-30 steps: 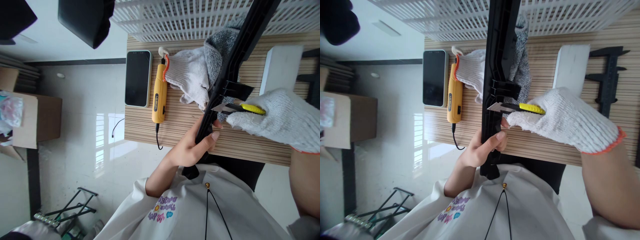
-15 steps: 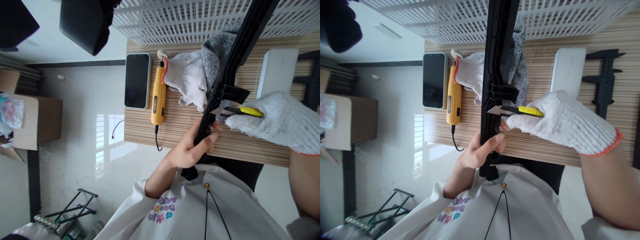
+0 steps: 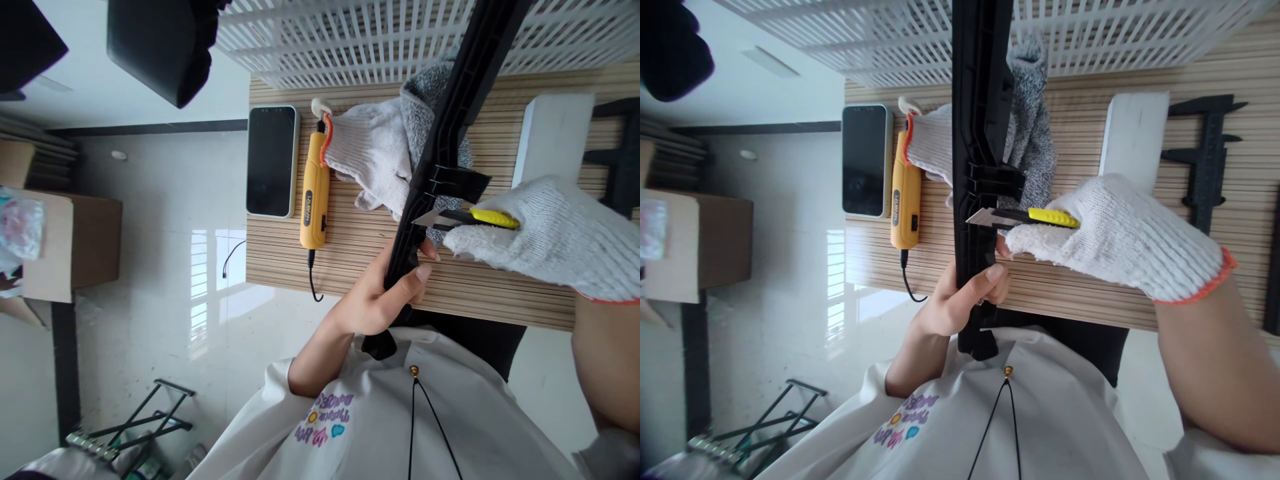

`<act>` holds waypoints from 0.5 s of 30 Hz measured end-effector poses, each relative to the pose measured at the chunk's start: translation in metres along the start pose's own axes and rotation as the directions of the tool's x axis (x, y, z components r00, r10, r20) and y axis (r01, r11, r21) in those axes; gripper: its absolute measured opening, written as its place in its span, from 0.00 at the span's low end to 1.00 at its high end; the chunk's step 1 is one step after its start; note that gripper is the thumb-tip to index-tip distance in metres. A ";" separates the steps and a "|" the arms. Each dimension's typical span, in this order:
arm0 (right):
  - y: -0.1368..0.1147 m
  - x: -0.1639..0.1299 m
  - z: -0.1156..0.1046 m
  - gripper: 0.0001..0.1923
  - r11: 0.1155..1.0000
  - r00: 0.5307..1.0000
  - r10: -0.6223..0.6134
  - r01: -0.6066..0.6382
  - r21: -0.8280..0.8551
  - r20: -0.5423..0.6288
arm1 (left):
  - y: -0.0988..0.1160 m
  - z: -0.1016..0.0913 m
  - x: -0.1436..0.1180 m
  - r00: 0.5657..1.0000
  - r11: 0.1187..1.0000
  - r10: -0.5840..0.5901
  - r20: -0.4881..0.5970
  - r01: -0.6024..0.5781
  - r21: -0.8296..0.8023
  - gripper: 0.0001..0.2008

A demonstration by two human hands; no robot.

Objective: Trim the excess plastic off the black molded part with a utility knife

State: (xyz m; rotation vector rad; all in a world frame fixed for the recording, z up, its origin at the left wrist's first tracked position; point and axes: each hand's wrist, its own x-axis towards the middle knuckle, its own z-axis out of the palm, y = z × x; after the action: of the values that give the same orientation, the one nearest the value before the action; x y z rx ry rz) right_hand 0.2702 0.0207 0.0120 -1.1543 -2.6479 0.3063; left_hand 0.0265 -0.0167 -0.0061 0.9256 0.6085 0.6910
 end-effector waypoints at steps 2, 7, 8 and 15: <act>0.000 0.002 -0.001 0.27 0.999 0.999 -0.028 0.027 -0.024 -0.019 | 0.000 0.000 0.000 1.000 1.000 0.000 0.005 0.000 -0.008 0.09; -0.003 0.009 -0.004 0.24 0.982 0.986 -0.152 0.143 -0.126 -0.064 | 0.001 -0.001 0.001 1.000 1.000 0.010 0.018 -0.010 0.026 0.09; -0.003 0.009 -0.004 0.22 0.973 0.979 -0.191 0.180 -0.147 -0.065 | 0.001 -0.002 0.002 1.000 0.999 0.006 0.027 -0.007 0.037 0.10; -0.001 0.007 -0.003 0.19 0.959 0.976 -0.210 0.195 -0.207 -0.052 | 0.002 -0.004 0.002 0.999 0.998 0.006 0.047 -0.009 0.065 0.11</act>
State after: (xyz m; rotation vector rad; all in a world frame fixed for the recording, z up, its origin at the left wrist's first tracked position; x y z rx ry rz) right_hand 0.2660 0.0257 0.0159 -0.9146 -2.7502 -0.0419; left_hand 0.0246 -0.0126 -0.0064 1.0027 0.5893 0.6581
